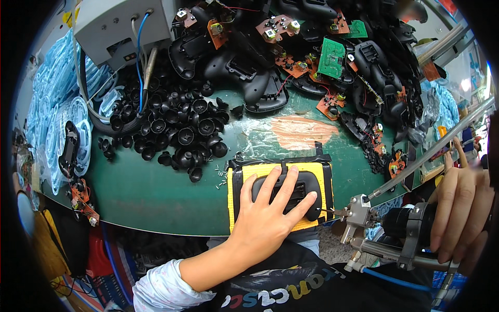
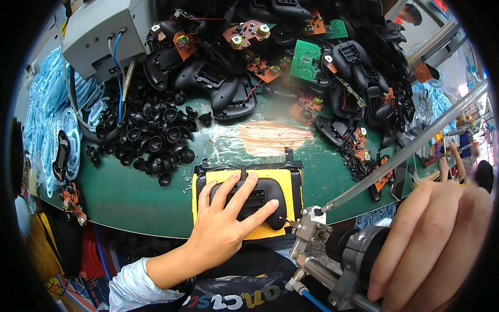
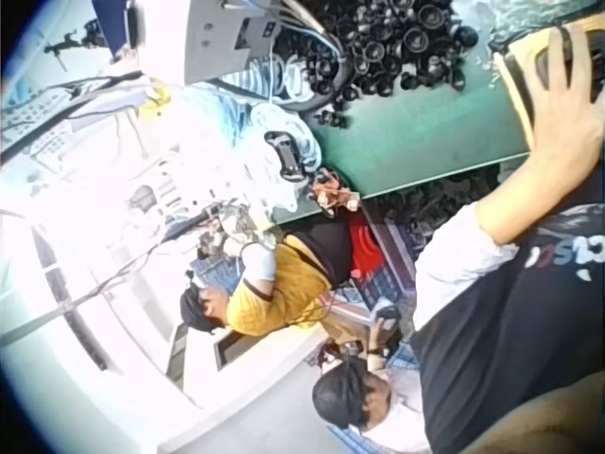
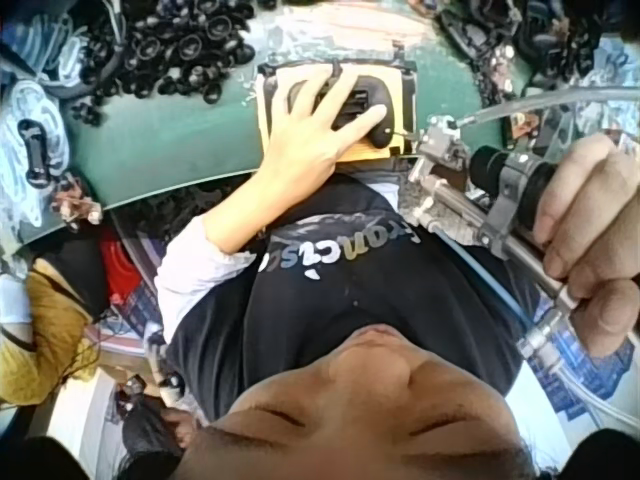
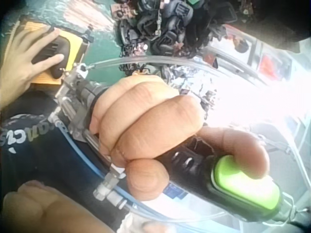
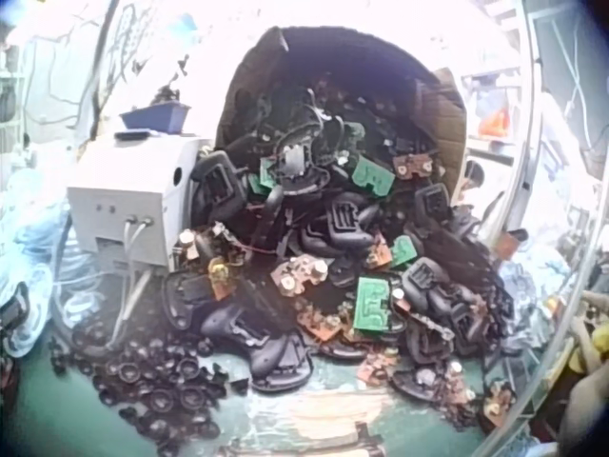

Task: The recorder assembles components of a game controller at a manufacturing workbench.

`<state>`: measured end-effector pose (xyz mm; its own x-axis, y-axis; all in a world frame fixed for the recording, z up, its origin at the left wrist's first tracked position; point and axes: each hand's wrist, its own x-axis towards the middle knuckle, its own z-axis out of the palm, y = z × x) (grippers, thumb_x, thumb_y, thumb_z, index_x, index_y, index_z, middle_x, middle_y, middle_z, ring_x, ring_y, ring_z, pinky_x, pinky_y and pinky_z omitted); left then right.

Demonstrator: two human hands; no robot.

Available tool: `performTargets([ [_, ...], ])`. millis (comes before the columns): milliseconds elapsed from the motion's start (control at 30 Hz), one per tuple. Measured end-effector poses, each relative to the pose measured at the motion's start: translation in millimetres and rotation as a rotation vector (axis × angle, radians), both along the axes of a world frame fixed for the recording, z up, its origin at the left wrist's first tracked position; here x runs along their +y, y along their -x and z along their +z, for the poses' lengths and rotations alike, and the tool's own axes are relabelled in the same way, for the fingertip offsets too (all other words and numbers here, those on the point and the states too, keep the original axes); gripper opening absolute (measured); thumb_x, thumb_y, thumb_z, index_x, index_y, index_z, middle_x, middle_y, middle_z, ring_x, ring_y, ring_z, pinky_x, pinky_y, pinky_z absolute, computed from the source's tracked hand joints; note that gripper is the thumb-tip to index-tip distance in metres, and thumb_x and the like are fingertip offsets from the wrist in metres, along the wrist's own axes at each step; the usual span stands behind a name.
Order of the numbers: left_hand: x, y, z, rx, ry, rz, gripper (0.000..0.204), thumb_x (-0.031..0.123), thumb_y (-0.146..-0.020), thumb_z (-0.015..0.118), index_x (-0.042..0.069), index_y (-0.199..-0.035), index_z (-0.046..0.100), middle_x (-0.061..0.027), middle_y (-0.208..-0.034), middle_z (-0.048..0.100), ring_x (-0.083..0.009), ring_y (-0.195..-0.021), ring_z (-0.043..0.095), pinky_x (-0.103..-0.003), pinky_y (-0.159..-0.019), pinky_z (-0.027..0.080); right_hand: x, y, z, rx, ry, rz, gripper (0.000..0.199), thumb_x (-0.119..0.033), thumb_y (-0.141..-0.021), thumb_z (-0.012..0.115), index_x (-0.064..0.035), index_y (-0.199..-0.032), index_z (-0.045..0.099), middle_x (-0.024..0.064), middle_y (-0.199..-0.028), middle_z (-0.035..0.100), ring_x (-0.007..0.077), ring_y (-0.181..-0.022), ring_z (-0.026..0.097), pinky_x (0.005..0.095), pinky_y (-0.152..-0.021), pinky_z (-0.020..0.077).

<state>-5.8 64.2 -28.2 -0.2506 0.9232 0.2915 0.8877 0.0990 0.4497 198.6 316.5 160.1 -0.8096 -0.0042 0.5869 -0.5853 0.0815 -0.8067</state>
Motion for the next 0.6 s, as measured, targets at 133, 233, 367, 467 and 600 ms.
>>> performTargets([
  [133,-6.6,3.9,-1.3,-0.017,-0.013,0.012,0.068,0.000,-0.070,0.064,0.028,-0.131,0.060,-0.0170,-0.147,0.042,-0.0396,-0.128,0.043,-0.057,-0.097,0.032,-74.3,80.9,-14.8,0.033,-0.010,-0.074,0.014,-0.012,-0.090,0.065,-0.0016,-0.099,0.060,0.0035,-0.071,0.062,0.0128,-0.055,0.061,0.0229,-0.057,0.0562],
  [233,-5.3,4.0,-2.3,-0.022,-0.036,0.003,0.067,0.001,-0.070,0.065,0.028,-0.131,0.060,-0.0170,-0.147,0.042,-0.0393,-0.128,0.043,-0.056,-0.097,0.032,-95.7,100.4,-20.8,0.067,-0.021,-0.149,0.013,-0.008,-0.088,0.066,-0.0005,-0.097,0.061,0.0030,-0.070,0.063,0.0113,-0.054,0.062,0.0201,-0.057,0.0573],
  [367,-3.3,2.5,-0.4,-0.019,-0.031,0.007,0.067,0.001,-0.070,0.065,0.028,-0.130,0.060,-0.0169,-0.147,0.041,-0.0391,-0.129,0.043,-0.056,-0.097,0.032,-80.3,83.8,-25.0,0.118,-0.005,-0.235,0.012,-0.003,-0.085,0.069,0.0011,-0.093,0.061,0.0024,-0.069,0.065,0.0094,-0.052,0.064,0.0164,-0.056,0.0587],
  [467,-6.3,2.1,-1.0,-0.015,-0.014,0.013,0.066,0.001,-0.070,0.065,0.028,-0.130,0.060,-0.0167,-0.147,0.041,-0.0391,-0.129,0.042,-0.056,-0.096,0.032,-73.2,90.2,-31.4,0.068,-0.070,-0.055,0.013,-0.005,-0.085,0.070,0.0050,-0.089,0.063,0.0043,-0.074,0.067,0.0105,-0.056,0.066,0.0176,-0.062,0.0607],
  [600,-3.8,3.0,-0.3,-0.027,-0.032,-0.003,0.065,0.001,-0.071,0.065,0.027,-0.130,0.060,-0.0194,-0.146,0.040,-0.0403,-0.129,0.041,-0.055,-0.099,0.033,-56.8,84.1,-21.6,-0.009,-0.118,0.141,0.013,-0.004,-0.084,0.072,0.0046,-0.087,0.062,0.0049,-0.074,0.068,0.0128,-0.059,0.067,0.0207,-0.065,0.0622],
])
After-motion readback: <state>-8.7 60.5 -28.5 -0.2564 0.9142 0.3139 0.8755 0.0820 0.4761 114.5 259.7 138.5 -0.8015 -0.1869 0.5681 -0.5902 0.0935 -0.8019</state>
